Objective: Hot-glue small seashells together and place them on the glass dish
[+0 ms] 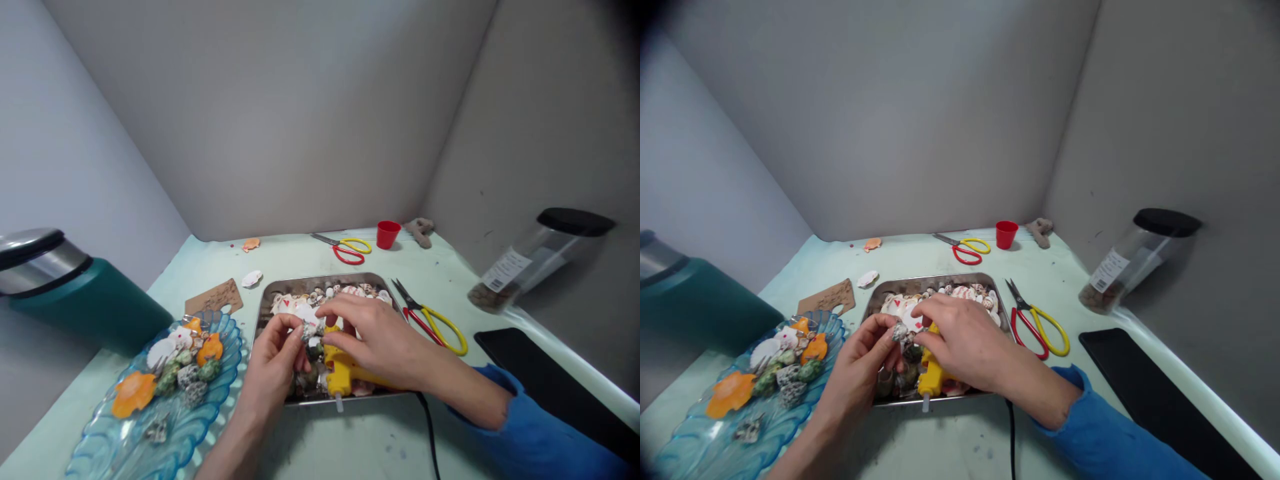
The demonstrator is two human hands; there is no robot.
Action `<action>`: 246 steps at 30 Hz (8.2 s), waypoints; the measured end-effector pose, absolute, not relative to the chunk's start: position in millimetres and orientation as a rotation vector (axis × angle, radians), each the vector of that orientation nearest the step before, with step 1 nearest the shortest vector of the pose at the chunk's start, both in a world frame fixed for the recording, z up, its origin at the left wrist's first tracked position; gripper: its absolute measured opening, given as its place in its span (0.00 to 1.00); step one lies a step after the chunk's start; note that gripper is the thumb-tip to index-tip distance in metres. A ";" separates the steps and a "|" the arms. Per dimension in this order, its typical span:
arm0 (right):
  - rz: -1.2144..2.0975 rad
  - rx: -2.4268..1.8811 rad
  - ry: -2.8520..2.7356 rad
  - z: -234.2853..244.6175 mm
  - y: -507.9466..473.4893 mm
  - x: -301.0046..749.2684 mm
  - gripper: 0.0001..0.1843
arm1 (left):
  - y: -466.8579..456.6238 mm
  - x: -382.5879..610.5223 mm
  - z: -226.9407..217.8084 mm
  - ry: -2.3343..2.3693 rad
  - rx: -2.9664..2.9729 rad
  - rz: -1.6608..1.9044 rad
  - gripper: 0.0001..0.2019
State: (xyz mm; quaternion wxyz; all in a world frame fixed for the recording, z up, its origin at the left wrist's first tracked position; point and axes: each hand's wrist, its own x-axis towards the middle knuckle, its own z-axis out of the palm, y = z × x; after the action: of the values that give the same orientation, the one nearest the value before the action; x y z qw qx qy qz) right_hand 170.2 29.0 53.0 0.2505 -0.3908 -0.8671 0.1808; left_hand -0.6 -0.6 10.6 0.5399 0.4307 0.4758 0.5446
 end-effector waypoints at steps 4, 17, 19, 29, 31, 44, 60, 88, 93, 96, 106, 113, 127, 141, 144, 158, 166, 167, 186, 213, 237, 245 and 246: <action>0.496 -1.077 -2.371 53.2 29.1 169.9 0.10 | 0.0 -1.2 9.5 1.094 1.022 1.296 0.12; 0.491 -1.064 -2.387 56.6 27.9 169.4 0.08 | 0.4 -3.1 11.1 1.059 0.923 1.316 0.11; 0.488 -1.054 -2.385 55.6 27.8 169.9 0.08 | 0.3 -3.1 11.2 1.044 0.908 1.312 0.11; 0.545 -0.840 -2.365 53.4 27.7 170.8 0.12 | -0.1 -4.1 12.0 0.934 0.903 1.177 0.12; 0.558 -0.833 -2.384 54.6 26.7 170.7 0.11 | 0.2 -4.2 11.6 0.905 0.904 1.169 0.13; 0.496 -1.031 -2.328 56.8 28.7 169.2 0.04 | -2.2 -5.1 12.7 0.929 0.871 1.159 0.08; 0.493 -1.179 -2.238 49.0 30.7 167.6 0.05 | -1.7 -0.7 14.4 1.160 1.081 1.206 0.11; 0.502 -1.184 -2.261 49.4 31.4 168.0 0.08 | 0.2 -2.4 11.4 1.229 1.022 1.266 0.12; 0.482 -1.176 -2.251 47.8 30.9 168.5 0.09 | 0.5 -1.4 11.3 1.226 0.991 1.295 0.11; 0.485 -1.170 -2.239 48.3 30.4 168.4 0.08 | 1.5 -1.3 11.3 1.243 0.997 1.286 0.12; 0.493 -1.157 -2.239 50.6 31.4 169.0 0.09 | -1.0 0.0 14.5 1.269 1.030 1.256 0.13; 0.502 -1.153 -2.262 50.7 31.0 168.6 0.08 | -1.6 1.8 16.7 1.282 1.030 1.269 0.12; 0.504 -1.132 -2.209 52.6 30.7 168.9 0.07 | -0.7 -1.2 13.0 1.265 1.000 1.258 0.13; 0.509 -1.051 -2.226 54.6 30.1 169.0 0.06 | -0.9 -1.3 12.8 1.168 0.993 1.281 0.11; 0.549 -1.057 -2.210 55.8 31.0 169.4 0.06 | -1.2 -1.2 12.4 1.146 0.960 1.282 0.10; 0.621 -1.086 -2.278 58.5 34.0 172.4 0.07 | -0.7 -3.6 10.4 1.172 1.049 1.248 0.10; 0.508 -1.035 -2.339 53.7 32.2 172.6 0.07 | -0.3 0.7 13.3 1.242 1.056 1.224 0.12; 0.486 -1.023 -2.342 53.4 32.0 172.6 0.07 | 0.0 0.8 13.1 1.244 1.046 1.236 0.12; 0.166 -0.928 -2.435 46.8 34.2 170.4 0.07 | 0.8 -3.7 6.9 1.204 1.054 1.231 0.11; 0.498 -1.187 -2.216 47.3 31.1 168.5 0.05 | -1.1 0.1 15.6 1.180 0.969 1.316 0.12; 0.493 -0.957 -2.271 52.4 28.6 168.4 0.04 | 0.6 -4.4 6.5 1.150 1.019 1.185 0.14; 0.434 -0.966 -2.327 50.3 28.1 168.5 0.06 | 0.3 -4.6 8.0 1.190 1.112 1.126 0.15; 0.429 -0.974 -2.330 50.4 28.1 168.2 0.06 | 0.2 -4.1 8.8 1.190 1.098 1.132 0.16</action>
State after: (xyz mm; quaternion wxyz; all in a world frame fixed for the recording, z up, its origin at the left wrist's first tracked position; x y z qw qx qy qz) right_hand 168.2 28.1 50.4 0.2859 -0.3642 -0.8717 0.1603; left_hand -4.1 0.2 8.8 0.5504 0.4641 0.5028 0.4784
